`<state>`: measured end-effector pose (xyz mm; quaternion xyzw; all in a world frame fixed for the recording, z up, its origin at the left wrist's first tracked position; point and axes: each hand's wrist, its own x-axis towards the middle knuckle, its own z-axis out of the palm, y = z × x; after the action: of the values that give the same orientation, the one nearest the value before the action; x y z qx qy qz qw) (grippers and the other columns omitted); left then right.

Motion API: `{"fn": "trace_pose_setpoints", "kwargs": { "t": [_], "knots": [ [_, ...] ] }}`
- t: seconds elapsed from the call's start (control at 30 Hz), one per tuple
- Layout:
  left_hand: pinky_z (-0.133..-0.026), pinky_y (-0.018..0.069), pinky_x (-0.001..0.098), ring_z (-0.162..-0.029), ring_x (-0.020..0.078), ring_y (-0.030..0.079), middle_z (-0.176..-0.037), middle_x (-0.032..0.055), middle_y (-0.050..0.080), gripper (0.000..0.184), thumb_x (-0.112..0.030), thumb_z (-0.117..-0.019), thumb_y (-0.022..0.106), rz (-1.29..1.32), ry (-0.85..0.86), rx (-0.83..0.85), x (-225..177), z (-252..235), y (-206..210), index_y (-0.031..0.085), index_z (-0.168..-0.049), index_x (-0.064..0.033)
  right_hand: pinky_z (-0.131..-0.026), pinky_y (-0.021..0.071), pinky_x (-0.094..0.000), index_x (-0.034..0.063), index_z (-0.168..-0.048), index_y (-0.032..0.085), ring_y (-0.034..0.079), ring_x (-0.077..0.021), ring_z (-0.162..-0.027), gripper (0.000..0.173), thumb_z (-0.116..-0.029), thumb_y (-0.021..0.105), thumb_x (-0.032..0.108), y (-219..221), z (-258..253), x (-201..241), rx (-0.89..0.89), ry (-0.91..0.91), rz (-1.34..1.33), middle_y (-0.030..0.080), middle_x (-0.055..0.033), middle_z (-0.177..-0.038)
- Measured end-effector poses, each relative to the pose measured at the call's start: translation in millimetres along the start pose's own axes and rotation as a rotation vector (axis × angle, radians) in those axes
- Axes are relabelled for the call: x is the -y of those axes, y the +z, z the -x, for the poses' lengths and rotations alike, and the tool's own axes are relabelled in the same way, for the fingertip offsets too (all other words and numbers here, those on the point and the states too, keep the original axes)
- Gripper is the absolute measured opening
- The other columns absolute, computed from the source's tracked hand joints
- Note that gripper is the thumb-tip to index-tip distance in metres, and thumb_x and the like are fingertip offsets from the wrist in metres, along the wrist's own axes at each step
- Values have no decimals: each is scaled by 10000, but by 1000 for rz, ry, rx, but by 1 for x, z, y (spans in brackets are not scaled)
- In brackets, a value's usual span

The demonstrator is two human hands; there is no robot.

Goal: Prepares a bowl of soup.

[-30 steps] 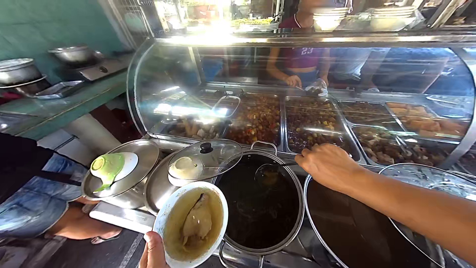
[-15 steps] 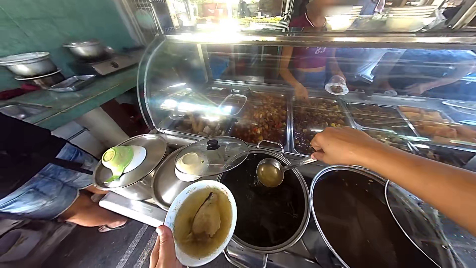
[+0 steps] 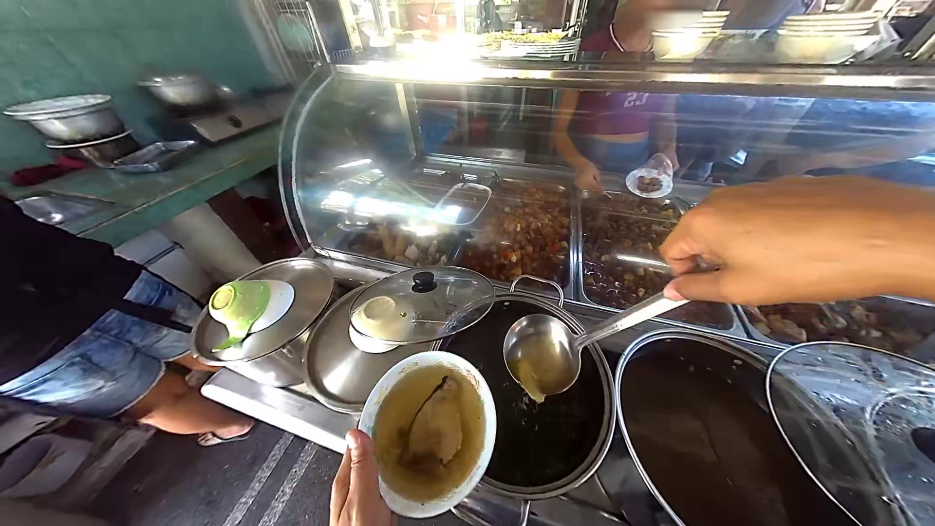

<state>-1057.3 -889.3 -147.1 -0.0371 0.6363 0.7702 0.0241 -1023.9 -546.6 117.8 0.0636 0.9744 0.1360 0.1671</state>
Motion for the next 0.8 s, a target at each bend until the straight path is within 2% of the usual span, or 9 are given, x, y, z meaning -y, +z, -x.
{"fn": "trace_pose_setpoints", "kwargs": {
  "t": [0.13,0.23,0.33,0.4,0.43,0.57,0.63,0.7,0.8],
  "knots": [
    [-988,562,331,-1111,94,663,-1192,94,663,536,-322,-1111,179,0,-25,33,4,1,7,474,-1366,44,-394,370,-328,285,-606,620,440,-59,-413,398,-922,705,513,-6,6,-12,-132,-119,-90,479,96,-482],
    [-991,556,309,-1113,85,660,-1201,101,663,537,-313,-1112,175,9,-29,63,3,2,14,466,-1376,52,-420,387,-325,301,-649,638,472,-50,-447,345,-920,710,501,-6,12,3,-219,-126,-95,504,115,-511],
    [-991,537,246,-1094,21,642,-1203,82,638,516,-267,-1117,159,19,-42,75,-4,4,21,427,-1398,72,-429,394,-329,308,-687,648,498,-61,-476,303,-930,697,482,2,15,24,-299,-118,-46,505,114,-528],
    [-1001,546,286,-1135,71,646,-1250,116,641,524,-277,-1114,180,39,-39,90,-4,4,22,427,-1421,69,-455,403,-323,312,-714,650,517,-57,-504,298,-946,660,499,9,15,36,-347,-127,0,510,119,-548],
    [-1004,548,297,-1146,84,647,-1259,123,643,526,-279,-1113,186,46,-38,95,-4,4,23,432,-1423,67,-450,409,-319,304,-714,635,526,-58,-504,309,-952,640,501,15,15,41,-400,-150,25,507,119,-550],
    [-993,536,246,-1106,24,637,-1211,89,638,505,-253,-1117,168,59,-45,72,-11,5,24,428,-1401,74,-406,398,-299,254,-706,620,544,-86,-486,313,-942,589,459,36,15,50,-684,-235,123,490,97,-553],
    [-997,543,268,-1116,49,648,-1224,101,644,515,-267,-1118,167,64,-37,80,-9,4,20,424,-1411,70,-421,406,-313,273,-707,615,551,-83,-492,297,-933,614,467,37,17,47,-625,-150,46,495,106,-542],
    [-1027,533,303,-1165,92,640,-1271,131,639,536,-285,-1116,171,61,-25,90,-6,4,15,427,-1428,67,-464,425,-337,293,-729,625,542,-74,-516,299,-953,647,489,35,17,35,-443,-40,-117,519,111,-554],
    [-1020,530,304,-1150,69,632,-1235,102,642,524,-301,-1113,190,63,-19,73,-5,4,6,447,-1388,64,-494,457,-323,294,-745,664,530,-53,-517,292,-947,690,503,41,12,8,-271,45,-308,551,112,-570]
  ]
}}
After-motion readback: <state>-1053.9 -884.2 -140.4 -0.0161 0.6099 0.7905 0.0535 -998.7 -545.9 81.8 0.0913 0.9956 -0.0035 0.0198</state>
